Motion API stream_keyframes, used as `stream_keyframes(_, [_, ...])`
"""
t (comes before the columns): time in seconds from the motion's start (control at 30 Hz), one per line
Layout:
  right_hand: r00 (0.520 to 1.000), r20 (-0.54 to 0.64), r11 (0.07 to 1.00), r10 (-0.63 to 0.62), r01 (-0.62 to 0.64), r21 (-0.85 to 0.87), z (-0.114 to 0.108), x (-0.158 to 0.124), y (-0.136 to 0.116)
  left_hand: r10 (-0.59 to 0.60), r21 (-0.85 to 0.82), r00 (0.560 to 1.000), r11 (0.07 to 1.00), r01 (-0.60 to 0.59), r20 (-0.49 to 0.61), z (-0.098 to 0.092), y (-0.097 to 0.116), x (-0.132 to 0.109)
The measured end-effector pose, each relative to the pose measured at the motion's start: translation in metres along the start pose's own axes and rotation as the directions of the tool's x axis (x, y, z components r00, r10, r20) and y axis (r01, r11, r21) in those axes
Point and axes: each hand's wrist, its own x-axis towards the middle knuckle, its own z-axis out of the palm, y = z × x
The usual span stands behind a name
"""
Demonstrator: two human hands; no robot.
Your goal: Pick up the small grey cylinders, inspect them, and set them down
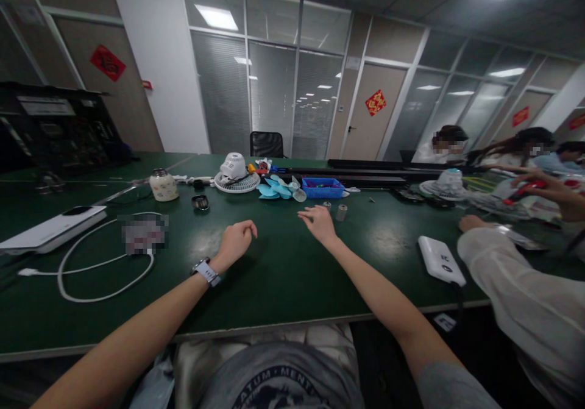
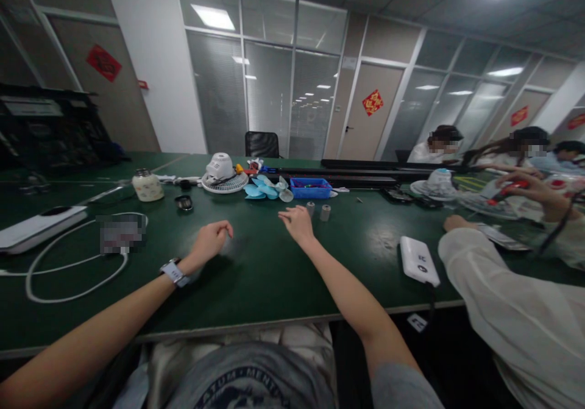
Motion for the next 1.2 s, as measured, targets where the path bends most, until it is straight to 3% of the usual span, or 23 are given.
stream_keyframes(0.13, [0.944,-0.237,0.94,0.229,-0.278,-0.2,-0.034,0.002,0.067,0.016,-0.005,1.0,1.0,-0.016,0.004,0.002,-0.002,0.0])
stream_keyframes(0.23, [0.902,-0.245,0.869,0.354,-0.414,-0.269,-0.045,-0.004,0.105,0.026,-0.016,0.999,1.0,-0.026,0.021,0.003,-0.002,0.0])
stream_keyframes(0.33, [0.887,-0.229,0.854,0.402,-0.453,-0.256,-0.042,-0.009,0.123,0.021,-0.017,0.999,1.0,-0.02,0.025,0.003,-0.001,0.0])
stream_keyframes(0.67, [0.896,-0.198,0.861,0.398,-0.44,-0.256,-0.031,-0.004,0.123,0.038,-0.033,0.999,0.999,-0.037,0.02,0.003,-0.003,-0.001])
stream_keyframes(0.93, [0.874,-0.15,0.83,0.463,-0.487,-0.271,-0.03,-0.006,0.123,0.027,-0.031,0.999,0.999,-0.026,0.032,0.003,-0.003,0.0])
stream_keyframes(1.1, [0.882,-0.252,0.851,0.398,-0.458,-0.258,-0.021,-0.007,0.118,0.032,-0.021,0.999,0.999,-0.032,0.026,0.004,-0.003,0.0])
stream_keyframes(1.2, [0.891,-0.224,0.862,0.395,-0.444,-0.246,-0.007,-0.004,0.113,0.03,-0.019,0.999,0.999,-0.03,0.035,0.003,-0.001,-0.001])
